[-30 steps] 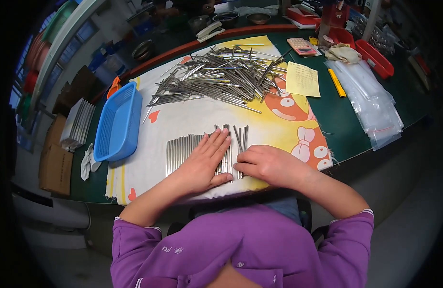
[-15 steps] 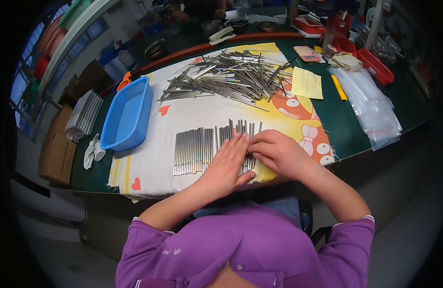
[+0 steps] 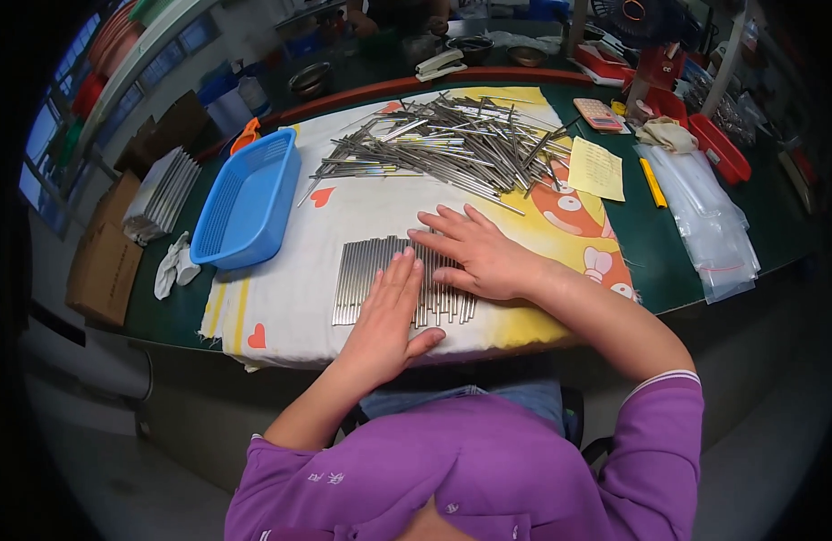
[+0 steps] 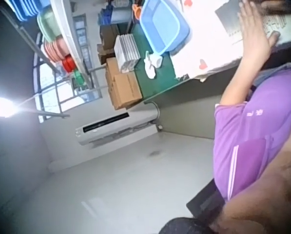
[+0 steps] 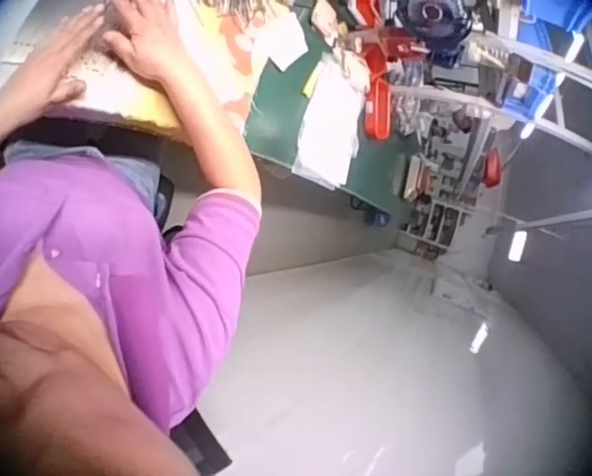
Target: Sorting and aligning a large quantity of thin metal pins on a workbench into a neat row.
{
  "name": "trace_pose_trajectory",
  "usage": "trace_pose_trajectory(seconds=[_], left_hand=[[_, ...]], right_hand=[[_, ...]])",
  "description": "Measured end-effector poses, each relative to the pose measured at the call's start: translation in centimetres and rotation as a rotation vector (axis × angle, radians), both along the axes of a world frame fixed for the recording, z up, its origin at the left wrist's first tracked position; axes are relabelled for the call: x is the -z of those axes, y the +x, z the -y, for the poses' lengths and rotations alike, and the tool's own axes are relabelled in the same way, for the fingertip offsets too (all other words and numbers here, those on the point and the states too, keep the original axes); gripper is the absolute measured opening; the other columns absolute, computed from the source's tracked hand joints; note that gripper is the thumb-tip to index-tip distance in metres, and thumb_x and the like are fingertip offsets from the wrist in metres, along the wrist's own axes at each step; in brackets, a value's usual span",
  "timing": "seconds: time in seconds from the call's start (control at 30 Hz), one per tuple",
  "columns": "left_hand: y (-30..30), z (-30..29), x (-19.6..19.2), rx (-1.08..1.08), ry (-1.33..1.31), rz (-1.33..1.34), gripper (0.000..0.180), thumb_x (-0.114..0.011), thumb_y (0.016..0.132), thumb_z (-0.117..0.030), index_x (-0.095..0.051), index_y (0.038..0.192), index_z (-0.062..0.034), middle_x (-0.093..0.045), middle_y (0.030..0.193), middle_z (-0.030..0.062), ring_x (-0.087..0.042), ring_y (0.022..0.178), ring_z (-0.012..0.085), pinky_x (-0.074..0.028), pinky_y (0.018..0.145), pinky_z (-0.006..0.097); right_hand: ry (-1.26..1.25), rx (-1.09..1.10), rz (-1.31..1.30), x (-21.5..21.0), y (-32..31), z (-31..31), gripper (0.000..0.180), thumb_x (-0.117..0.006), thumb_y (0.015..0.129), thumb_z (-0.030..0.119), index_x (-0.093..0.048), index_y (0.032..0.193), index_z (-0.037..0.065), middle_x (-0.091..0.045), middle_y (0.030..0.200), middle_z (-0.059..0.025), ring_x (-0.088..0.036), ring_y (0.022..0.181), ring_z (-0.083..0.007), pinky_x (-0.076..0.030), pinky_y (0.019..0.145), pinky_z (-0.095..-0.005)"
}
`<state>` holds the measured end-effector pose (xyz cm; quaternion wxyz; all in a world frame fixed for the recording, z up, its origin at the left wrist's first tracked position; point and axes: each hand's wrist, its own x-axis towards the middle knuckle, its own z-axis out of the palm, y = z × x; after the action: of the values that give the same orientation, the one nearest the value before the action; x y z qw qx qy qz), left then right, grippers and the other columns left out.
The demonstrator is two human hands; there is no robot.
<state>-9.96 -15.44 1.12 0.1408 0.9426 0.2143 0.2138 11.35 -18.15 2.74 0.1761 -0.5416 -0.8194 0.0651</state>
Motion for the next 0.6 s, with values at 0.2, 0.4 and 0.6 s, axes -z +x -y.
trace_pose_trajectory(seconds=[0.2, 0.4, 0.6], left_hand=[[-2.6, -1.3, -0.3, -0.085, 0.033, -0.227, 0.072, -0.056, 0.083, -0.038, -0.029, 0.136, 0.002, -0.025, 0.144, 0.0173, -0.017, 0.137, 0.0289, -0.01, 0.109, 0.048], [-6.3, -2.8, -0.8, -0.215, 0.012, -0.304, 0.078, -0.057, 0.081, -0.044, -0.028, 0.137, 0.0016, -0.024, 0.145, 0.0176, -0.018, 0.136, 0.0302, -0.01, 0.109, 0.049], [-10.0, -5.0, -0.5, -0.368, -0.083, -0.253, 0.086, -0.063, 0.077, -0.044, -0.024, 0.138, 0.0036, -0.019, 0.145, 0.0216, -0.012, 0.137, 0.0329, -0.009, 0.111, 0.045]], right_hand=[[-0.056, -0.185, 0.171, 0.5, -0.3, -1.9, 0.067, -0.045, 0.085, 0.053, -0.029, 0.14, 0.018, -0.022, 0.147, -0.0102, -0.017, 0.136, -0.0308, -0.007, 0.11, -0.0503], [-0.056, -0.256, 0.157, 0.8, -3.4, -4.6, 0.07, -0.044, 0.084, 0.055, -0.03, 0.14, 0.015, -0.021, 0.147, -0.0122, -0.018, 0.136, -0.0314, -0.009, 0.109, -0.0518], [0.022, -0.306, 0.109, 1.9, -8.3, -8.7, 0.069, -0.041, 0.086, 0.055, -0.033, 0.138, 0.01, -0.025, 0.145, -0.0152, -0.021, 0.135, -0.032, -0.013, 0.11, -0.0465]])
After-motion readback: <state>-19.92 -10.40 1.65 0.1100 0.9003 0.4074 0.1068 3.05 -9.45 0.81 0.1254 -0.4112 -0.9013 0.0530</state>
